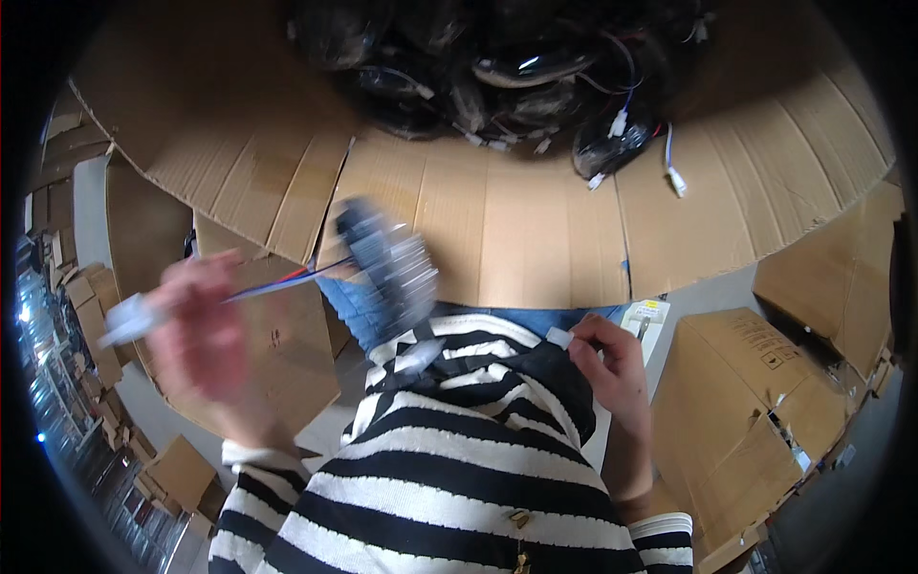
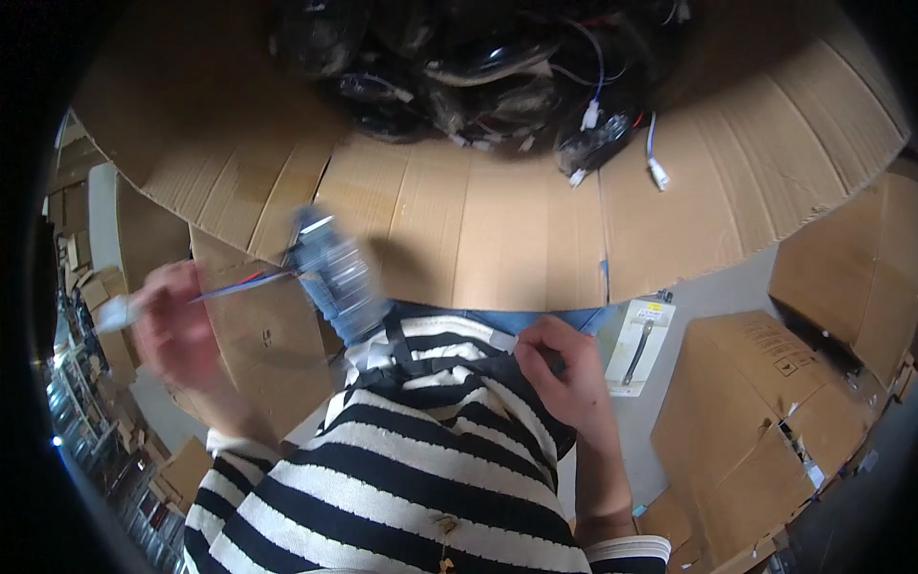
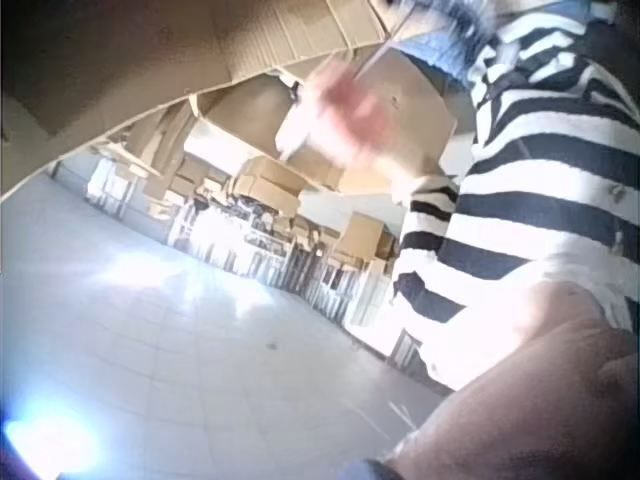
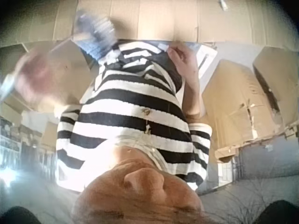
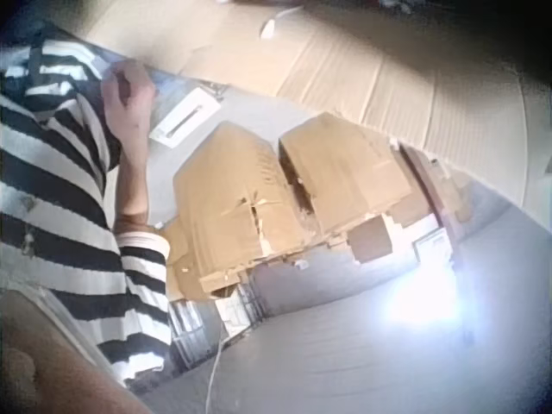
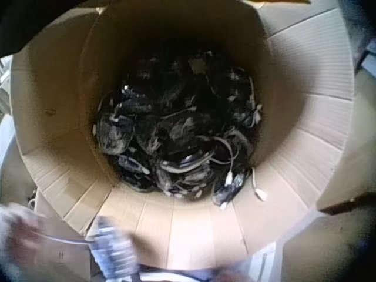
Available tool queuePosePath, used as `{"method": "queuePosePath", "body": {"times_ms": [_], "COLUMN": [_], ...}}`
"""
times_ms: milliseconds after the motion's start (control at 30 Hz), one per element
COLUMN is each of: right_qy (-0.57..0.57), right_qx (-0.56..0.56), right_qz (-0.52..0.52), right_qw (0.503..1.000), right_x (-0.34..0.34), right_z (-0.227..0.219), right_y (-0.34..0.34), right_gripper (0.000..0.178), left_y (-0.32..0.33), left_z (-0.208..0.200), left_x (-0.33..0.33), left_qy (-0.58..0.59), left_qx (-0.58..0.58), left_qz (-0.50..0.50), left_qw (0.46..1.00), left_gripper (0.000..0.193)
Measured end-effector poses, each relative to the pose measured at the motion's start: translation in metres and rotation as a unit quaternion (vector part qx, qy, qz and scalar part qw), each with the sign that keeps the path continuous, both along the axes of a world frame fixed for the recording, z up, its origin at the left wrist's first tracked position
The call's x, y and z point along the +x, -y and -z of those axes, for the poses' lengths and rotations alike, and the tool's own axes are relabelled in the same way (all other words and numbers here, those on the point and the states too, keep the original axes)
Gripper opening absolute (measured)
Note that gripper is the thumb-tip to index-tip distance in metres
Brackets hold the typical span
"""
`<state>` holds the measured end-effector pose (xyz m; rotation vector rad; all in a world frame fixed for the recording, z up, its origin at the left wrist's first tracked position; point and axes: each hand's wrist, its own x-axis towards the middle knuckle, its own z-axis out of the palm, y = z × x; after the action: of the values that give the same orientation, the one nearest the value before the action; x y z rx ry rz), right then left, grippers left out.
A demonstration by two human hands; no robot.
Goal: The person sorts through a large cardboard box filled with car headlights and electronic components. They repeatedly pick up individual headlights, inspect the attached wiring and connectors, and place them back into the box. The person handles the items one at a time, manipulating the wires and plastic connectors with their hands.
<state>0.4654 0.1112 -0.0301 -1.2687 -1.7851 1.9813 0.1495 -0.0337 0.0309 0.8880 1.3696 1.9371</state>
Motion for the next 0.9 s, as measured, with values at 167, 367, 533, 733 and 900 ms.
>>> {"method": "queuePosePath", "body": {"times_ms": [167,367,533,733,900], "right_qy": [-0.007,-0.024,-0.018,-0.01,-0.016], "right_qx": [-0.016,0.036,0.031,0.035,-0.004], "right_qz": [-0.017,-0.051,-0.053,-0.044,-0.024], "right_qw": [1.0,0.998,0.998,0.998,1.0], "right_x": [0.0,-0.014,-0.006,-0.004,0.0], "right_z": [-0.005,-0.008,-0.008,-0.001,-0.011], "right_y": [0.0,0.004,0.004,0.003,0.002], "right_gripper": [0.005,0.005,0.006,0.007,0.007], "left_y": [0.111,0.237,0.204,-0.099,-0.267], "left_z": [-0.091,-0.016,0.125,0.014,0.035], "left_x": [-0.098,-0.242,-0.241,-0.007,0.053], "left_qy": [-0.298,-0.232,-0.345,-0.475,-0.664], "left_qx": [0.052,-0.216,-0.451,-0.19,-0.145], "left_qz": [-0.23,-0.498,-0.303,-0.074,0.103], "left_qw": [0.925,0.807,0.765,0.856,0.726], "left_gripper": [0.045,0.027,0.03,0.018,0.019]}}
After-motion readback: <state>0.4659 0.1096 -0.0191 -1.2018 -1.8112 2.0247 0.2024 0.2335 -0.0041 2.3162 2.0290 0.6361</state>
